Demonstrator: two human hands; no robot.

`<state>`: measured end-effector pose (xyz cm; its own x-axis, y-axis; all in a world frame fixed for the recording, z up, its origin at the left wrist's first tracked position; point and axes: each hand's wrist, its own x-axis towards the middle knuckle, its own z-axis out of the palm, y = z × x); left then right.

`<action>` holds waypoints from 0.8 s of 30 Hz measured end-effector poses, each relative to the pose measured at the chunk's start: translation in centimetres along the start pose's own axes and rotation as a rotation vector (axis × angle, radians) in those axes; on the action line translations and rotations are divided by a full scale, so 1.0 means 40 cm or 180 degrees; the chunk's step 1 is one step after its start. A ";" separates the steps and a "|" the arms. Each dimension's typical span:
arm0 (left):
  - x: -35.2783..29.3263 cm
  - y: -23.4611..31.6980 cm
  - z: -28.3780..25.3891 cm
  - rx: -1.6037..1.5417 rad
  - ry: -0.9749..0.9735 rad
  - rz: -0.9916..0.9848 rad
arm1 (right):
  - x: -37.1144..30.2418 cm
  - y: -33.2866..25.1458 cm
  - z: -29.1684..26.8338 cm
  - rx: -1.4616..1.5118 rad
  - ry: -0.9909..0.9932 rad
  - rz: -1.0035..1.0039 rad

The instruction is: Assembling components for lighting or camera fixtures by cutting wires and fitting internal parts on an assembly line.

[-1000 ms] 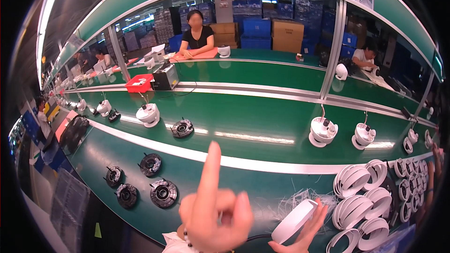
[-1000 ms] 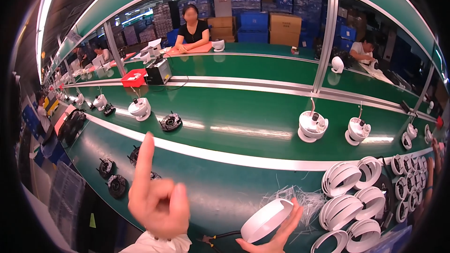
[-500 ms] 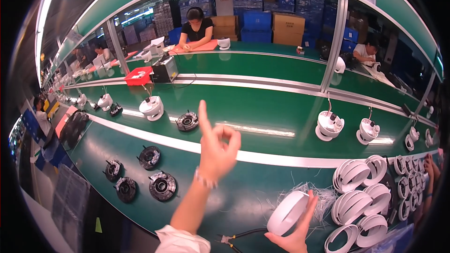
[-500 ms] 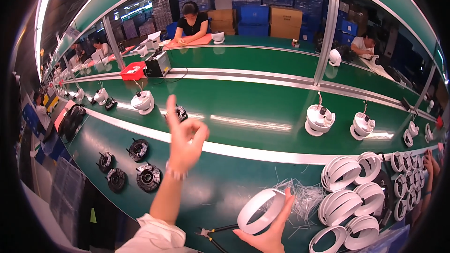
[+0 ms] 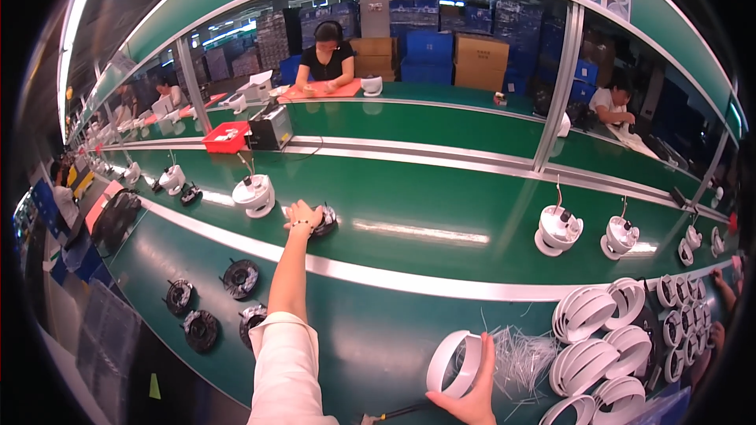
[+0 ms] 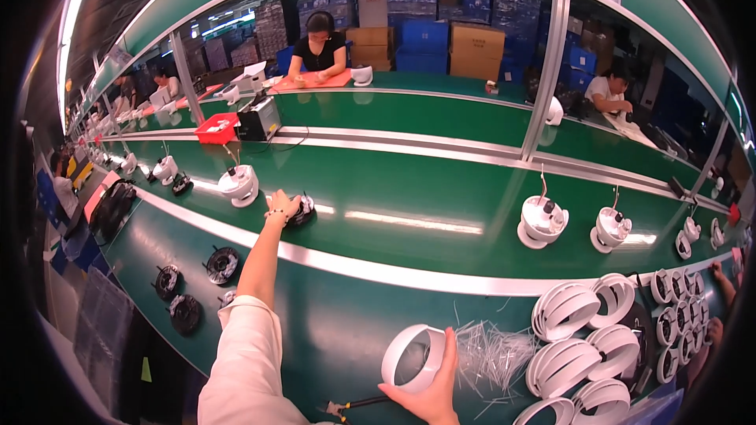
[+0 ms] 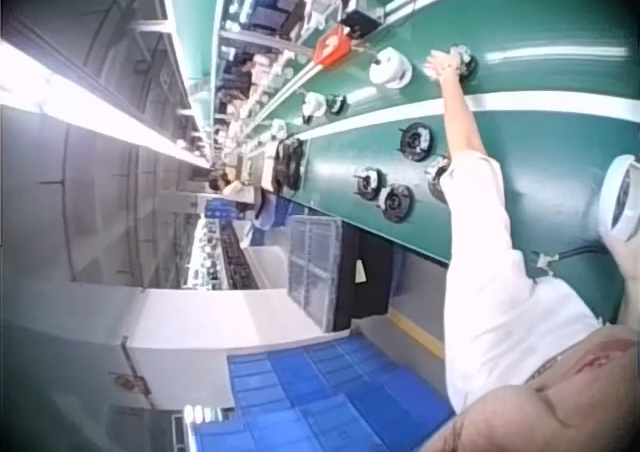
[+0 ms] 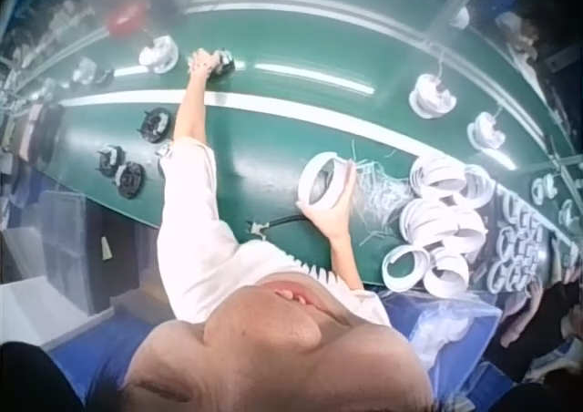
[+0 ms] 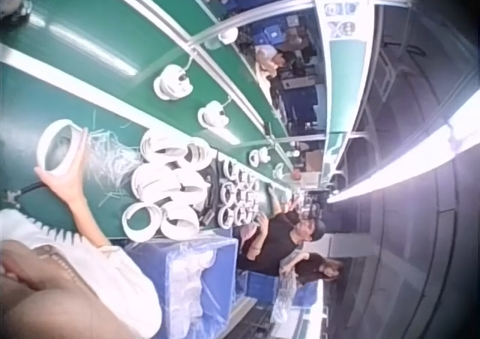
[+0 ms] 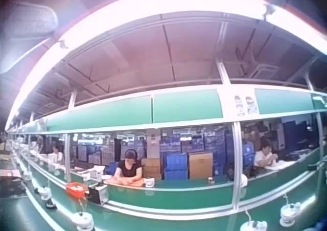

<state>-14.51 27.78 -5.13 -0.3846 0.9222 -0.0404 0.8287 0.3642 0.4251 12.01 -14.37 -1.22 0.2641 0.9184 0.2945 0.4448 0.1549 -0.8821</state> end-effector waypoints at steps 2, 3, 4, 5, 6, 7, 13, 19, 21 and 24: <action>0.071 -0.063 -0.008 -0.0089 -0.0391 0.0009 | 0.000 -0.020 0.007 -0.0209 0.0023 0.0011; 0.058 -0.034 0.007 0.0010 -0.0336 0.0122 | 0.003 -0.014 0.006 -0.0238 0.0064 0.0060; 0.043 -0.012 0.002 0.0257 -0.0333 0.0224 | 0.004 -0.015 0.004 -0.0080 0.0129 0.0140; 0.028 0.016 -0.003 0.0509 -0.0336 0.0329 | 0.004 -0.014 0.002 0.0077 0.0195 0.0228; -0.010 0.049 -0.032 0.0629 -0.0247 0.0359 | 0.011 -0.005 -0.003 0.0080 0.0123 0.0028; -0.008 0.055 -0.041 0.0692 -0.0291 0.0350 | 0.011 0.006 0.003 0.0105 0.0109 0.0056; 0.044 0.044 -0.015 -0.0179 0.0226 0.0922 | 0.005 0.001 0.007 0.0668 -0.0011 0.0021; -0.323 0.177 -0.046 -0.3291 -0.0891 0.1407 | 0.067 -0.036 -0.034 0.1826 0.0373 -0.0323; -0.469 0.211 -0.065 -0.4024 -0.1352 0.1522 | 0.112 -0.031 -0.062 0.1940 0.0535 -0.0250; -0.640 0.235 -0.048 -0.4658 -0.2068 0.1503 | 0.194 -0.026 -0.087 0.1988 0.0949 0.0134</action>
<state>2.36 7.34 1.62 0.3038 0.9417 0.1448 -0.3834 -0.0183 0.9234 16.57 -8.67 3.25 0.5341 0.8028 0.2650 -0.1233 0.3841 -0.9150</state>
